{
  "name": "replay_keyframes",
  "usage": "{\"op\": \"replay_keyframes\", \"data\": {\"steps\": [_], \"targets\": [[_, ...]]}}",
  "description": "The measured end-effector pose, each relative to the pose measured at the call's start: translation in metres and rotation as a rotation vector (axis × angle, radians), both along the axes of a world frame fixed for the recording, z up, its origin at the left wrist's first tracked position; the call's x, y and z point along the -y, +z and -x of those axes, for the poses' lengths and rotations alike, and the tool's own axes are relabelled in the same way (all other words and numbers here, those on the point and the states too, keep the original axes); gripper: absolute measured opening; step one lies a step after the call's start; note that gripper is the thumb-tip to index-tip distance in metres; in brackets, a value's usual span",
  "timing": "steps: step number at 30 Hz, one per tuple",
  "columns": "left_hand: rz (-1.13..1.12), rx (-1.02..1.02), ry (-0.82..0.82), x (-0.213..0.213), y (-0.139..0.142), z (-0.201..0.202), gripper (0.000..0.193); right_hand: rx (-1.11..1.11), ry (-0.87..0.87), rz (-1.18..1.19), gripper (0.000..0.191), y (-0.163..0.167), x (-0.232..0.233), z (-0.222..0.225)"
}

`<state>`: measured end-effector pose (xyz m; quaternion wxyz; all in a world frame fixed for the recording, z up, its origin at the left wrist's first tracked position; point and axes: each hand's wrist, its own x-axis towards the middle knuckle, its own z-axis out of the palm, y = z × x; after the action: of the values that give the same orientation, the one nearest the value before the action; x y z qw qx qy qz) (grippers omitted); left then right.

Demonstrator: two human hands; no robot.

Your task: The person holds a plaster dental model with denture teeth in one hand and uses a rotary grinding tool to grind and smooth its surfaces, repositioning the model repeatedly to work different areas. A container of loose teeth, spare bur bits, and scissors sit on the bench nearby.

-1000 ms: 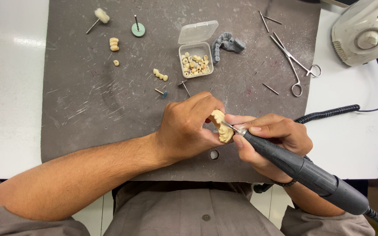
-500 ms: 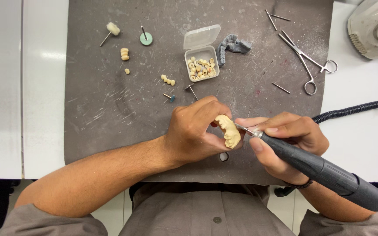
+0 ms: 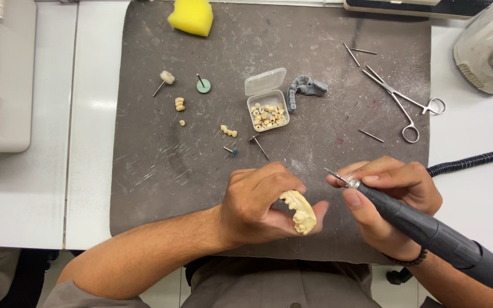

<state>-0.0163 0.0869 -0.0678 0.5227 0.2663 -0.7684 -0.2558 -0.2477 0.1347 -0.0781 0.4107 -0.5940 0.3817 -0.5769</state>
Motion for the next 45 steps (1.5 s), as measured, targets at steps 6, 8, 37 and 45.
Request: {"op": "replay_keyframes", "data": {"steps": [6,8,37,45], "targets": [[-0.079,0.081,0.02,0.012,-0.009,0.0,0.041,-0.113,0.116,0.012,0.031,0.009,0.004,0.004],[-0.151,0.086,0.011,0.016,-0.013,0.002,0.041,-0.124,0.13,-0.016,0.03,0.009,0.005,0.0],[-0.231,0.103,-0.019,0.008,-0.021,0.008,0.044,-0.369,0.06,0.008,0.026,0.022,0.009,-0.014],[-0.24,0.099,-0.044,0.008,-0.023,0.008,0.044,-0.358,0.088,0.017,0.027,0.023,0.01,-0.015]]}}
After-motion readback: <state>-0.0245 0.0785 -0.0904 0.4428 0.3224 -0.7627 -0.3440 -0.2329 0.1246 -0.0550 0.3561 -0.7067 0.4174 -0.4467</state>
